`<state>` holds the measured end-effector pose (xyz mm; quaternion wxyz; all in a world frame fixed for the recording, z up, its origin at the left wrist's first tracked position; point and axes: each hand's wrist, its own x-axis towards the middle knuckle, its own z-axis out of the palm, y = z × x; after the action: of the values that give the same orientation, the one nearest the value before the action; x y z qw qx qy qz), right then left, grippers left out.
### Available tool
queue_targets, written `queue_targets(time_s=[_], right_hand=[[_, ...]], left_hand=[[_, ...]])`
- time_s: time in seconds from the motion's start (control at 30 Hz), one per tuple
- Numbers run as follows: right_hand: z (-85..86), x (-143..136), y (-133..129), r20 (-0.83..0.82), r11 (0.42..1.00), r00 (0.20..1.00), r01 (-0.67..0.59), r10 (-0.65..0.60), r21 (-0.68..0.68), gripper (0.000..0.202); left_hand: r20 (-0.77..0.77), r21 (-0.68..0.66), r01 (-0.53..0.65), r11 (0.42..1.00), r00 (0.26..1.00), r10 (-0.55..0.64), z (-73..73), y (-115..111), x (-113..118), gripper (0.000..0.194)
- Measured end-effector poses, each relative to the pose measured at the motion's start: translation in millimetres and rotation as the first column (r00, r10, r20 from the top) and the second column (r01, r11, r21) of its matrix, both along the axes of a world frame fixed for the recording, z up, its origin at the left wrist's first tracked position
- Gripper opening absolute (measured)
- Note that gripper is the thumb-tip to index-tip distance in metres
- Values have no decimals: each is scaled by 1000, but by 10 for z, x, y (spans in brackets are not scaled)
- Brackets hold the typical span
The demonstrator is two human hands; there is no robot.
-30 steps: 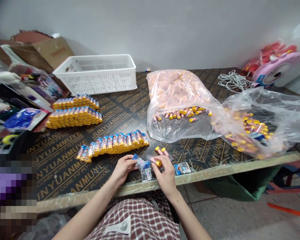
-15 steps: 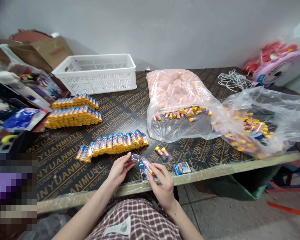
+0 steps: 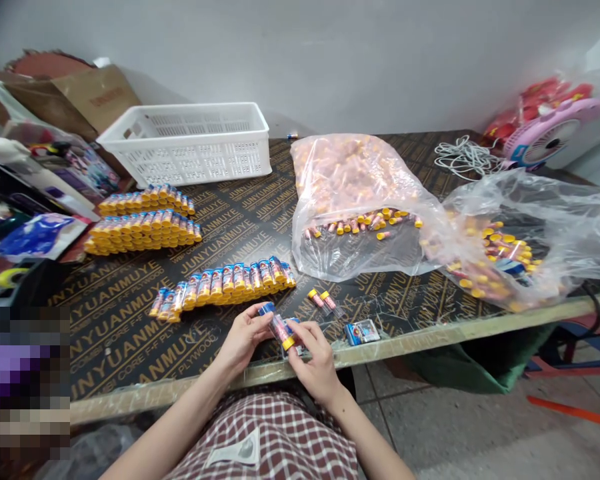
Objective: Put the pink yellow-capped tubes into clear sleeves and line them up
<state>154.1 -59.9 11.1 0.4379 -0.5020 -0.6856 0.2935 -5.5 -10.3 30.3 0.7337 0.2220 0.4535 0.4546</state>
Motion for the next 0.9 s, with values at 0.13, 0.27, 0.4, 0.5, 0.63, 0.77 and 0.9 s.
queue_targets(time_s=[0.13,0.27,0.4,0.5,0.63,0.77,0.9], right_hand=[[50,21,79,-21,998,998,-57,57,32,78],[70,45,133,-101,970,966,-242,238,-27,88],[53,54,136,-125,952,948,-300,291,-59,88],[42,46,126,-149,957,950,-284,273,-56,87],[36,34,117,-177,961,948,-274,263,-37,88],[26,30,115,-202,963,945,-267,258,-18,88],[9,26,123,-210,965,944,-261,254,-5,88]], left_hand=[[-10,-10,182,983,983,-182,39,-48,14,41],[-28,-21,253,967,967,-254,40,-93,33,39],[-29,-41,276,960,960,-277,37,-108,33,39],[-30,-52,275,960,960,-277,41,-113,29,39],[-29,-48,261,964,964,-263,46,-124,38,39],[-26,-48,256,965,966,-258,52,-133,51,41],[-31,-56,253,966,967,-254,74,-132,52,42]])
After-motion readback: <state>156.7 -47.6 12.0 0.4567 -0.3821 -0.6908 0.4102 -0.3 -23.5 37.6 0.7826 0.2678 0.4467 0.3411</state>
